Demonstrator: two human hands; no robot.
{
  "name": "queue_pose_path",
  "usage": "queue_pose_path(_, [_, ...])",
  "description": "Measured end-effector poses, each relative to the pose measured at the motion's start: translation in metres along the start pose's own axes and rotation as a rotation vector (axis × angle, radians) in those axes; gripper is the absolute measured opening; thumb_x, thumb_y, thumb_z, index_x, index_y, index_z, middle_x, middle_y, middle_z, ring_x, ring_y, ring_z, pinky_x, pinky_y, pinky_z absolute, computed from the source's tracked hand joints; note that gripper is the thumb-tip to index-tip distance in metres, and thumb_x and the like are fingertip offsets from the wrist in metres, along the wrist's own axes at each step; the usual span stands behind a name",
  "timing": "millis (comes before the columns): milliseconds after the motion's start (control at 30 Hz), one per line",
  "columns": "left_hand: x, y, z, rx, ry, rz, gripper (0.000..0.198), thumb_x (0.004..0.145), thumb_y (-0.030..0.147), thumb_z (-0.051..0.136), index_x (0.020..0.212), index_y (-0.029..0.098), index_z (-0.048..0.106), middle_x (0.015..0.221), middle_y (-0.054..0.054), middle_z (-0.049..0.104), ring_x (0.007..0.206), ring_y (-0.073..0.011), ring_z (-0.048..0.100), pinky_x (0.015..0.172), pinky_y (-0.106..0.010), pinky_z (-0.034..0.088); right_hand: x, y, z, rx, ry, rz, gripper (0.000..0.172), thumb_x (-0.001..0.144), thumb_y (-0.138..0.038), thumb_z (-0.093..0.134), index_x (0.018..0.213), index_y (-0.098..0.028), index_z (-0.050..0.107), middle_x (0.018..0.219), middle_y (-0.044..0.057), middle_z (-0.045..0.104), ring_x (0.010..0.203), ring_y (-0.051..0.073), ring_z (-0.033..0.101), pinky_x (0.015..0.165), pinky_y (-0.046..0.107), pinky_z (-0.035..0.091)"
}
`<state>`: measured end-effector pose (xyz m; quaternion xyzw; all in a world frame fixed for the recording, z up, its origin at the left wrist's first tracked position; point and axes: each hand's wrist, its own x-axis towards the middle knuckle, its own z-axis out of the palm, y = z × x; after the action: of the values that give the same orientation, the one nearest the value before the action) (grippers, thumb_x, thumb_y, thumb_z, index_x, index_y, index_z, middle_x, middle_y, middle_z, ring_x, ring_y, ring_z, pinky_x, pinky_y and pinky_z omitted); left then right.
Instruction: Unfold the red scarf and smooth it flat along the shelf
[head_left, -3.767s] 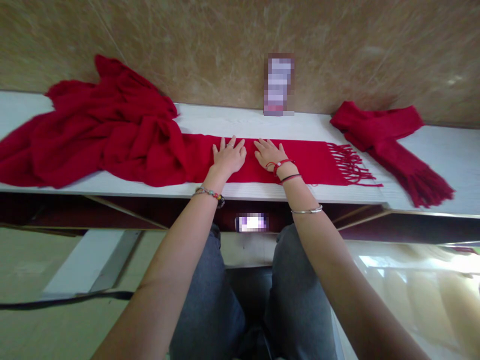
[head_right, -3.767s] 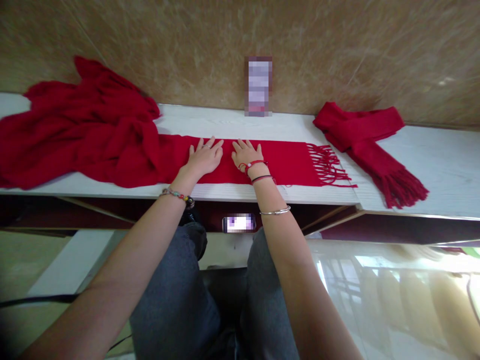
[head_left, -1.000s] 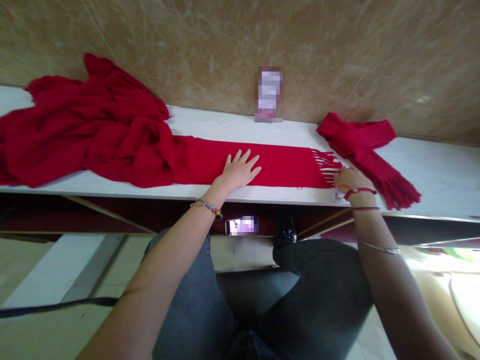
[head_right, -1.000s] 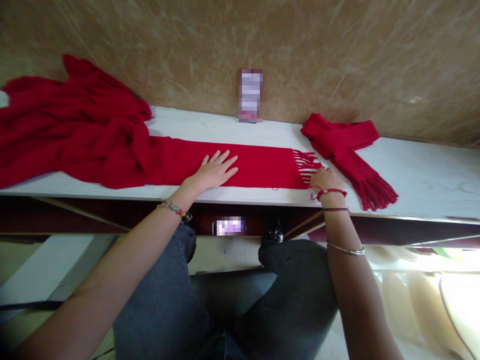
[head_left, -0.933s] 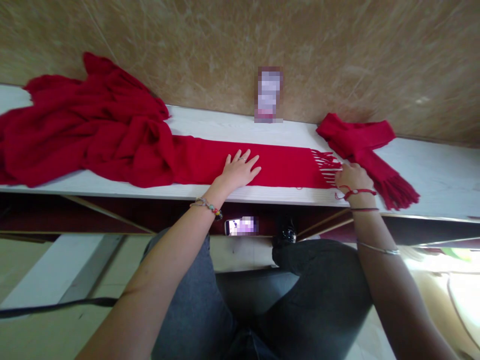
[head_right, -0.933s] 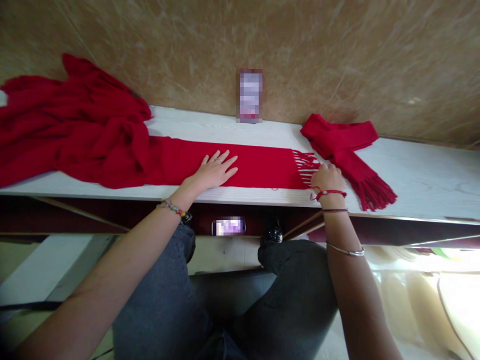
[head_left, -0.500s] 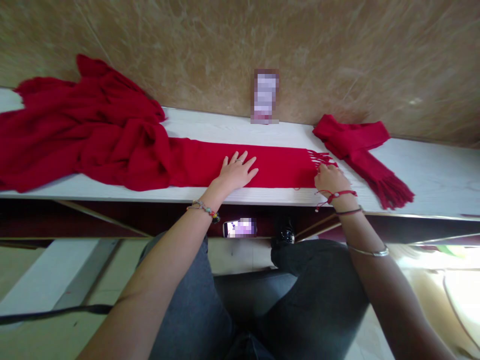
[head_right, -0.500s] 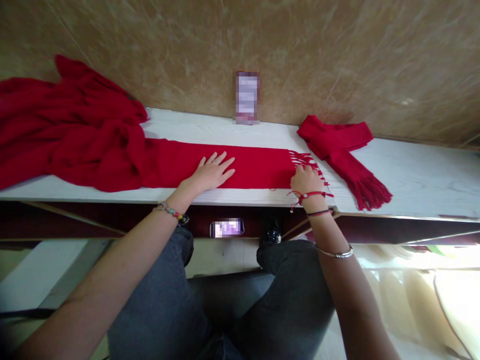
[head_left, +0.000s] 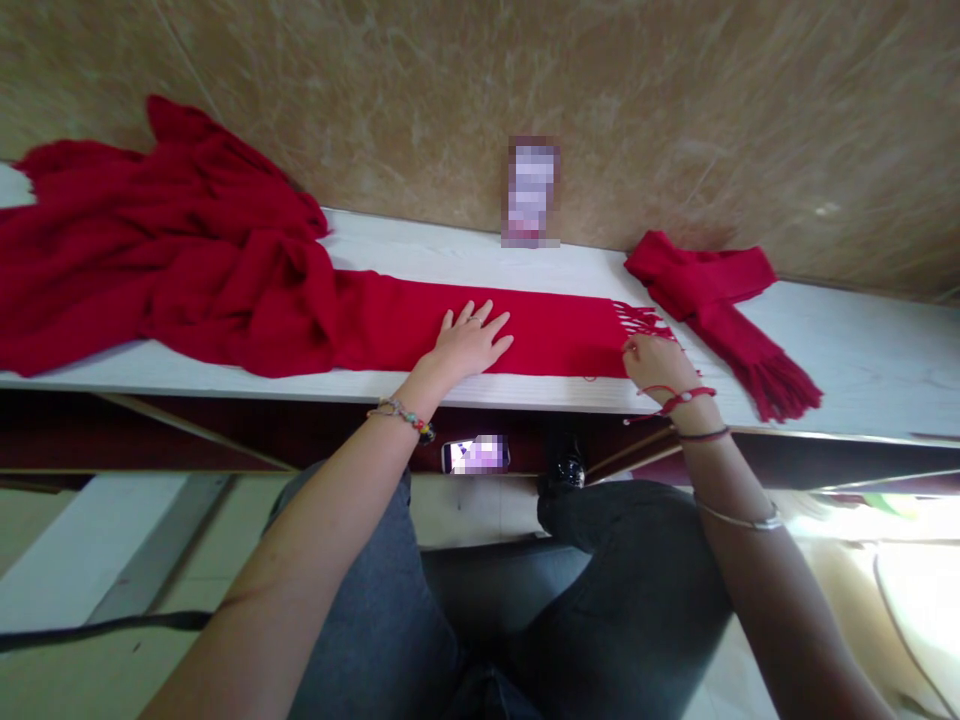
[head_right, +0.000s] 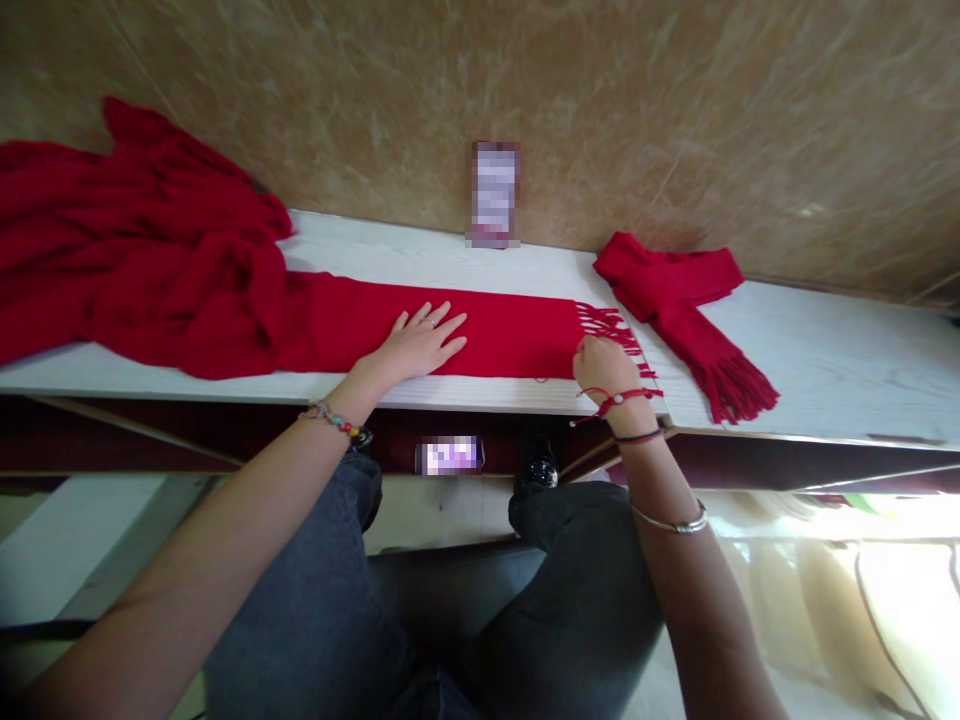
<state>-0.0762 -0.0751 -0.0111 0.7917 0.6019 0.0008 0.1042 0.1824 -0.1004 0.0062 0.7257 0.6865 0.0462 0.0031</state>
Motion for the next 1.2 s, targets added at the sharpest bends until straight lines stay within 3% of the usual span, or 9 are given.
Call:
queue_pose_path(100, [-0.001,0.0,-0.001,0.003,0.003,-0.011,0.057,0.095,0.05,0.02,0.147,0.028,0.023,0.157,-0.003,0.013,0.143,-0.0276,0.009,0.114,-0.05,0.012,-0.003,-0.002,0.004,-0.038,-0.074,0.093,0.035,0.085,-0.015,0.038,0.106,-0.007,0.065,0.107,0.021,0.064,0.1,0.029,0.061,0.08,0.035,0.046])
queue_pose_path(333, [0.001,-0.001,0.0,0.003,0.007,-0.01,0.057,0.095,0.049,0.021,0.148,0.027,0.023,0.157,-0.004,0.013,0.143,-0.0275,0.009,0.114,-0.051,0.012,-0.005,0.043,-0.002,-0.068,-0.029,0.324,0.04,0.086,-0.016,0.036,0.117,-0.007,0.061,0.115,0.023,0.06,0.107,0.032,0.059,0.079,0.038,0.048])
queue_pose_path(467, [0.002,-0.002,0.001,-0.004,0.009,-0.006,0.058,0.094,0.049,0.021,0.147,0.027,0.023,0.157,-0.004,0.013,0.143,-0.0282,0.009,0.114,-0.051,0.012,-0.009,0.028,-0.014,-0.044,0.057,0.228,0.039,0.09,-0.018,0.033,0.113,-0.008,0.062,0.109,0.021,0.063,0.103,0.03,0.06,0.079,0.036,0.048])
queue_pose_path(567, [0.001,-0.002,0.0,0.001,0.009,-0.008,0.057,0.095,0.049,0.021,0.148,0.027,0.023,0.157,-0.004,0.013,0.143,-0.0278,0.009,0.114,-0.051,0.012,-0.01,0.004,-0.013,-0.05,-0.015,0.074,0.037,0.09,-0.017,0.033,0.105,-0.007,0.065,0.102,0.02,0.066,0.098,0.027,0.062,0.08,0.034,0.047])
queue_pose_path(667, [0.001,-0.002,0.0,0.006,0.005,-0.012,0.057,0.095,0.05,0.02,0.147,0.028,0.023,0.157,-0.003,0.013,0.143,-0.0275,0.009,0.114,-0.051,0.012,-0.007,-0.003,-0.006,-0.067,-0.082,0.069,0.034,0.088,-0.016,0.037,0.103,-0.007,0.066,0.105,0.021,0.066,0.099,0.028,0.062,0.08,0.034,0.047])
queue_pose_path(800, [0.001,-0.001,-0.001,0.004,0.008,-0.011,0.057,0.094,0.05,0.021,0.147,0.028,0.024,0.157,-0.003,0.013,0.143,-0.0277,0.01,0.114,-0.051,0.012,-0.002,0.022,0.001,-0.065,-0.088,0.254,0.038,0.086,-0.014,0.037,0.111,-0.006,0.064,0.109,0.023,0.063,0.102,0.029,0.061,0.079,0.035,0.047])
queue_pose_path(900, [0.0,-0.001,0.0,0.003,0.015,-0.007,0.057,0.095,0.049,0.021,0.147,0.027,0.025,0.157,-0.004,0.014,0.143,-0.0281,0.011,0.114,-0.05,0.013,0.0,0.044,0.001,-0.031,0.006,0.337,0.04,0.085,-0.013,0.035,0.112,-0.005,0.063,0.109,0.023,0.062,0.1,0.03,0.061,0.077,0.036,0.047])
queue_pose_path(1067, [0.0,0.0,0.0,0.007,0.015,-0.013,0.057,0.095,0.049,0.021,0.147,0.028,0.024,0.157,-0.003,0.015,0.143,-0.0283,0.011,0.114,-0.05,0.013,0.011,0.037,0.004,0.106,0.238,0.094,0.039,0.082,-0.011,0.035,0.11,-0.009,0.063,0.107,0.017,0.064,0.102,0.025,0.057,0.087,0.035,0.044])
queue_pose_path(1200, [0.0,0.0,-0.001,0.019,0.01,-0.011,0.057,0.095,0.049,0.021,0.147,0.027,0.024,0.157,-0.005,0.014,0.143,-0.029,0.011,0.113,-0.051,0.013,0.024,0.014,0.016,0.145,0.146,-0.093,0.037,0.079,-0.008,0.038,0.106,-0.01,0.064,0.108,0.016,0.064,0.105,0.025,0.055,0.092,0.036,0.041])
